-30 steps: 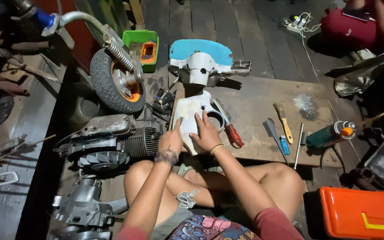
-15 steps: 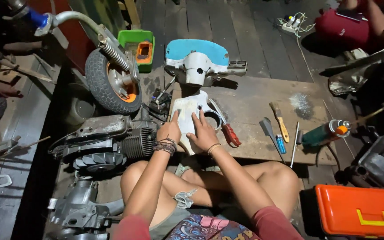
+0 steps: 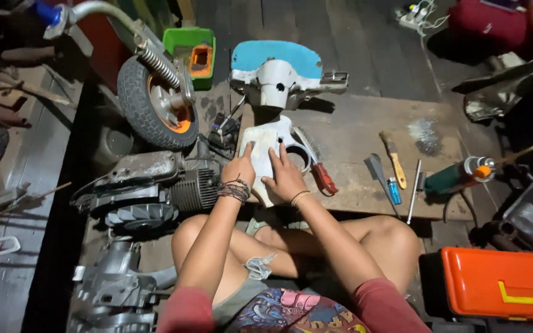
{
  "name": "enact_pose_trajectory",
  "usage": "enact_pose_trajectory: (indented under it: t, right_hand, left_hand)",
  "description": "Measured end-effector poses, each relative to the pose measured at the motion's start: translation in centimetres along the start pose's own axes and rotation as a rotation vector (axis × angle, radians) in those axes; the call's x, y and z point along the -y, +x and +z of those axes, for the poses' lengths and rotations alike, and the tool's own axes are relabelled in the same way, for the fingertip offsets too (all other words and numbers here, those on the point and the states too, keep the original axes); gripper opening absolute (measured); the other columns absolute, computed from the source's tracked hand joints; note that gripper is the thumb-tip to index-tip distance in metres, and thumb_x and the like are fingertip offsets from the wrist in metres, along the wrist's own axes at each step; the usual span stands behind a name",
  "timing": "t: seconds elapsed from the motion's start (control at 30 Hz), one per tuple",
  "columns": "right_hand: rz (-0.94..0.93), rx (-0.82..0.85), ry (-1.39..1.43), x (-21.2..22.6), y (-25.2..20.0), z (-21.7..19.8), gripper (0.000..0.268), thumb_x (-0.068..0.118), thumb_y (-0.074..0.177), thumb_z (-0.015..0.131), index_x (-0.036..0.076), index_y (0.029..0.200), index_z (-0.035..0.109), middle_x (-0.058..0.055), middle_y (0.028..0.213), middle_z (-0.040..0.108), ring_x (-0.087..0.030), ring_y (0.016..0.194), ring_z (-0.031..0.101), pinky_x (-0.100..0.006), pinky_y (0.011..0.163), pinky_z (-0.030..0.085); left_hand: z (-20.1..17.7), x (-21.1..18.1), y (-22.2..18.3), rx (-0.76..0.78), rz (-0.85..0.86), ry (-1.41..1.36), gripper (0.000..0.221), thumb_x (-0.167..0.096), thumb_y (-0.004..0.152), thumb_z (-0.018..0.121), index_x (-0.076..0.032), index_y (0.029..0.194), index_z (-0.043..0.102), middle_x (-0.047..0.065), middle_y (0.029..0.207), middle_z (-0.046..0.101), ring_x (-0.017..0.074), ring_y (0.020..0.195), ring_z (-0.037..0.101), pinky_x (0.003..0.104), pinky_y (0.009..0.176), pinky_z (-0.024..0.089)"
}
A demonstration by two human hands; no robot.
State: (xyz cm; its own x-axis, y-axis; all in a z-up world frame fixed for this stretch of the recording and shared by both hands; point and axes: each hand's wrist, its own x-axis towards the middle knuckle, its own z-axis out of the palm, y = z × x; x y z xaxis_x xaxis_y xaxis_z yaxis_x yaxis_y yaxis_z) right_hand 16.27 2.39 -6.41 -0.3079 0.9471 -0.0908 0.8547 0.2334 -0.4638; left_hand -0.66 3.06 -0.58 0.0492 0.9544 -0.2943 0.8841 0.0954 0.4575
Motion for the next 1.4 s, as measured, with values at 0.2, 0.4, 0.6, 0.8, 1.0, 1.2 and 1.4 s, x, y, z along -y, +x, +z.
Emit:
enact_pose_trajectory:
  t: [0.2,0.4,0.6,0.8,1.0,1.2,1.4]
  right_hand:
    - [0.014,0.004,-0.008,-0.5,0.2,0.8,0.088,0.043,0.091,0.07,0.015,0.162,0.025,-0.025,0.167,0.014,-0.048,0.132,0.053,-0.063,0.105,0.044]
    - [0.003,0.016,-0.027,-0.6,0.6,0.7,0.09,0.044,0.09,0.07,0.016,0.162,0.024,-0.026,0.166,0.015,-0.048,0.131,0.054,-0.063,0.103,0.045]
    - [-0.001,-0.014,0.002,-0.9,0.5,1.1,0.09,0.046,0.09,0.071,0.017,0.162,0.026,-0.025,0.166,0.017,-0.047,0.134,0.051,-0.063,0.104,0.044]
    - [0.023,0.006,0.002,-0.5,0.2,0.6,0.087,0.045,0.091,0.07,0.018,0.161,0.027,-0.024,0.167,0.017,-0.048,0.131,0.054,-0.065,0.104,0.043]
    - [0.052,0.051,0.003,0.3,0.3,0.1,0.087,0.043,0.092,0.069,0.017,0.163,0.025,-0.023,0.168,0.013,-0.049,0.133,0.051,-0.067,0.106,0.04]
    - [0.047,0.037,0.033,0.1,0.0,0.1,0.087,0.044,0.092,0.069,0.018,0.163,0.025,-0.022,0.169,0.011,-0.05,0.134,0.05,-0.067,0.106,0.039]
    - [0.042,0.045,0.026,0.3,-0.2,-0.3,0.087,0.043,0.093,0.068,0.019,0.163,0.023,-0.022,0.169,0.012,-0.049,0.134,0.051,-0.065,0.105,0.041]
  left_hand:
    - [-2.1,-1.8,-5.4,0.103,-0.113,-0.106,0.06,-0.014,0.103,0.026,-0.02,0.163,0.027,0.028,0.128,0.066,0.043,0.125,0.061,0.056,0.105,0.048]
    - [0.6,0.0,-7.1,0.037,-0.045,-0.121,0.056,-0.01,0.106,0.033,-0.013,0.161,0.031,0.028,0.094,0.074,0.0375,0.076,0.072,0.045,0.07,0.061]
    - [-1.0,-1.5,-2.4,0.062,-0.074,0.039,0.057,-0.012,0.105,0.03,-0.014,0.162,0.027,0.028,0.12,0.07,0.0422,0.114,0.069,0.056,0.095,0.055]
    - [-1.6,-1.9,-7.2,0.087,-0.129,-0.115,0.059,-0.013,0.104,0.027,-0.018,0.163,0.029,0.031,0.122,0.069,0.0471,0.115,0.067,0.058,0.097,0.054]
    - [-2.0,-2.3,-8.8,0.064,-0.128,-0.137,0.056,-0.016,0.106,0.029,-0.016,0.162,0.029,0.032,0.118,0.069,0.0478,0.113,0.067,0.056,0.096,0.055]
    - [-0.3,-0.5,-2.4,0.013,-0.06,-0.023,0.055,-0.018,0.108,0.028,-0.014,0.163,0.027,0.029,0.118,0.07,0.042,0.109,0.07,0.054,0.09,0.058]
    - [-0.3,-0.4,-6.6,0.067,-0.07,-0.059,0.057,-0.013,0.106,0.035,-0.015,0.163,0.027,0.032,0.115,0.071,0.0447,0.103,0.071,0.053,0.084,0.061]
